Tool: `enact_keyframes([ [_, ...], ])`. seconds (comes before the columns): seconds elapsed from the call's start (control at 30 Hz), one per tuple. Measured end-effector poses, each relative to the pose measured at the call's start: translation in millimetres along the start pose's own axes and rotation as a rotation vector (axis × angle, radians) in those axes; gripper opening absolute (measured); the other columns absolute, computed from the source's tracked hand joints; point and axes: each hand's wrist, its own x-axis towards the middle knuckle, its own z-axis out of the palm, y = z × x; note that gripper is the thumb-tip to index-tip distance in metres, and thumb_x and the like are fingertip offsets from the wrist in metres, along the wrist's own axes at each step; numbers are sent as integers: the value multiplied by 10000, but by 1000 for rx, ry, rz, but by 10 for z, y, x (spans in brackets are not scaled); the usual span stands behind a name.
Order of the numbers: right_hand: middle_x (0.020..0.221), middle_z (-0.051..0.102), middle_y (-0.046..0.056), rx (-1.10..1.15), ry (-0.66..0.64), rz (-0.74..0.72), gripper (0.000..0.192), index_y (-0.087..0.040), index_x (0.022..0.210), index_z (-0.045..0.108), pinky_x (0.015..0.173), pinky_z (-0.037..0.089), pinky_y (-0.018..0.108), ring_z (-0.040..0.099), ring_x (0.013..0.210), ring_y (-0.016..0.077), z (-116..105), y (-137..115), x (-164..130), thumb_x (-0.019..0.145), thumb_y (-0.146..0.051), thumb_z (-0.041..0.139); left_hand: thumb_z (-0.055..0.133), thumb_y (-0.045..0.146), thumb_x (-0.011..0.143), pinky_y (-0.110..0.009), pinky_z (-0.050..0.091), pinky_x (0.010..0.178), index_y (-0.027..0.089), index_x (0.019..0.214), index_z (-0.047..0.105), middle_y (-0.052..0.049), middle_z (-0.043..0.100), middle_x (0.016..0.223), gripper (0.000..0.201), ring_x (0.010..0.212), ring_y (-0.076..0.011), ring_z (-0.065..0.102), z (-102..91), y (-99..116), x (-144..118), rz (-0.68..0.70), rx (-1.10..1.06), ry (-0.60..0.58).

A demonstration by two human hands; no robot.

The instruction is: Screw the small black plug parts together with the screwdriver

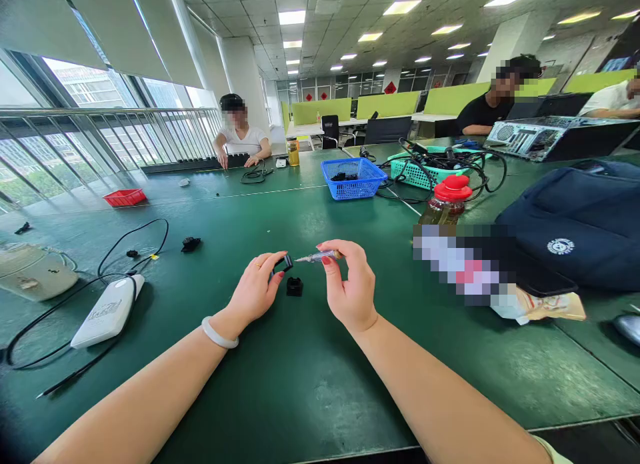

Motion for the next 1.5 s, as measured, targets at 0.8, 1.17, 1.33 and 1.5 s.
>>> enact_keyframes([
  [0.8,902,690,47,-100,2,175,163,-228,1055,591,784,552,388,671,817,202,8,161,-1,942,-301,499,555,325,930,-432,439,990,238,1193,630,-79,590,1136,287,1039,-225,581,-24,271,-45,158,40,26],
  [1.17,850,654,38,47,172,395,192,-208,1030,577,668,564,331,655,753,179,-53,340,78,899,-334,515,563,395,908,-491,362,1037,251,1295,566,-75,582,1102,413,962,-221,604,91,493,-82,300,95,-264],
  [1.33,885,663,45,8,123,342,208,-213,1061,577,708,563,350,659,793,190,-24,323,36,921,-345,498,604,348,842,-514,355,1059,274,1305,581,-108,519,1300,469,1199,-295,490,79,486,-76,196,72,-214],
  [1.5,866,664,39,1,122,326,203,-212,1047,574,695,560,340,658,757,180,-26,357,42,926,-347,482,497,536,913,-736,166,1090,377,1456,408,-81,360,1527,573,1436,-412,189,146,441,-85,81,67,-366],
])
